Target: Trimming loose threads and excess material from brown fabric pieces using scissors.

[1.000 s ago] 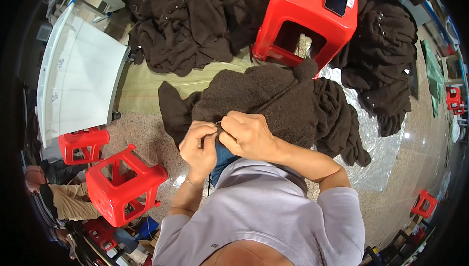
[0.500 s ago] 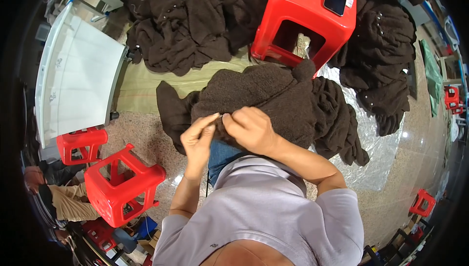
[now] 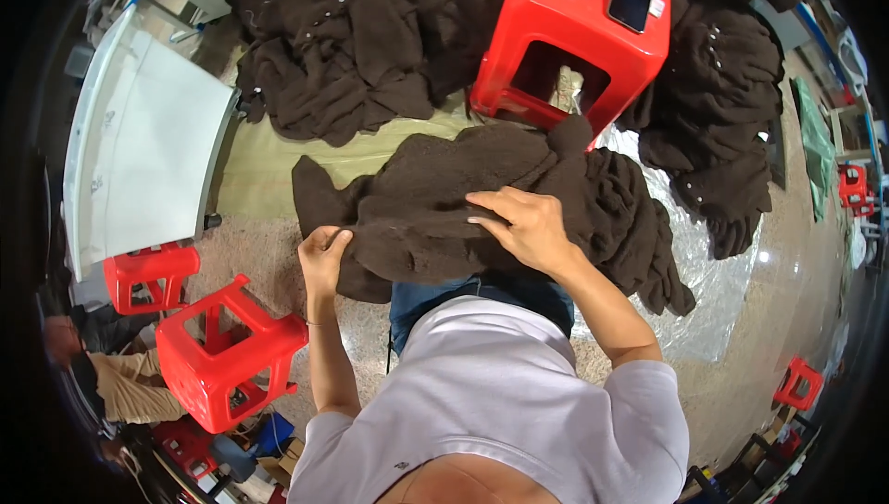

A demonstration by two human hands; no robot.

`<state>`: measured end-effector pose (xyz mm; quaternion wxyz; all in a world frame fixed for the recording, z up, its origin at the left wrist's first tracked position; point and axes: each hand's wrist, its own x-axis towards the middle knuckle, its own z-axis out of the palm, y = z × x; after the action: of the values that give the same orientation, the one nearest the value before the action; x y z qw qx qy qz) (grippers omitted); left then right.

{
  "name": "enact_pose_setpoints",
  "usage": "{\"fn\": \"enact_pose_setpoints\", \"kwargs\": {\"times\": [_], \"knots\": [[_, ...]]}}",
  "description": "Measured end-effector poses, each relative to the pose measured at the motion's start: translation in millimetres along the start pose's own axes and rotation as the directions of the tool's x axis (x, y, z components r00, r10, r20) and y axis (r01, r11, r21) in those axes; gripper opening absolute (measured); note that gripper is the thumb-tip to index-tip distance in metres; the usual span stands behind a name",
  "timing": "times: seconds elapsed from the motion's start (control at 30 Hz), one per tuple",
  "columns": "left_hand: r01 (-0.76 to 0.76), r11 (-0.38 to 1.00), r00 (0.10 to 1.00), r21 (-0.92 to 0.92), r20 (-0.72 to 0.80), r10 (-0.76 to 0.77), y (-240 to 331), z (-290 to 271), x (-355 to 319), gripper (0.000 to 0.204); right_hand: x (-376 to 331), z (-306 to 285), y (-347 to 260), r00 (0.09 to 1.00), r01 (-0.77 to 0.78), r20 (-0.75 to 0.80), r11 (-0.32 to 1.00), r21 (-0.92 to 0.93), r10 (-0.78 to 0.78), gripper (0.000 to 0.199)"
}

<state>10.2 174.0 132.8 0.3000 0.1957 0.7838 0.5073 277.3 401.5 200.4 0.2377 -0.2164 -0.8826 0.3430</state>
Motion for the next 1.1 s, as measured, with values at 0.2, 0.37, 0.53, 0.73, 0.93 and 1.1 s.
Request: {"fn": "enact_pose_setpoints", "kwargs": {"times": [0.2,0.37,0.53,0.73,0.93,1.1], "knots": [[-0.036,0.995,0.979,-0.088,0.199,0.053,26,-36,-12,0.011,-6,-20,6,0.986,-0.169,0.01,0.982,0.084,0.169,0.016],[0.122,0.782,0.976,-0.612,0.218,0.018,88,7,-44,0.017,22,-26,-37,0.999,0.027,0.029,0.954,0.297,-0.037,0.035],[0.221,0.757,0.908,-0.615,0.412,0.07,124,44,-52,0.011,41,7,-69,0.953,-0.073,0.294,0.892,0.447,-0.069,0.017],[0.183,0.797,0.928,-0.576,0.369,0.053,108,51,-56,0.016,38,20,-71,0.985,-0.055,0.166,0.84,0.54,-0.042,0.01],[-0.074,0.807,0.993,-0.586,0.03,0.113,109,78,-55,0.022,21,35,-79,0.995,0.082,0.021,0.898,0.433,-0.1,0.007],[-0.011,0.66,0.985,-0.751,0.104,0.135,105,60,-40,0.015,23,-1,-60,0.986,0.058,0.13,0.94,0.335,-0.107,0.023]]}}
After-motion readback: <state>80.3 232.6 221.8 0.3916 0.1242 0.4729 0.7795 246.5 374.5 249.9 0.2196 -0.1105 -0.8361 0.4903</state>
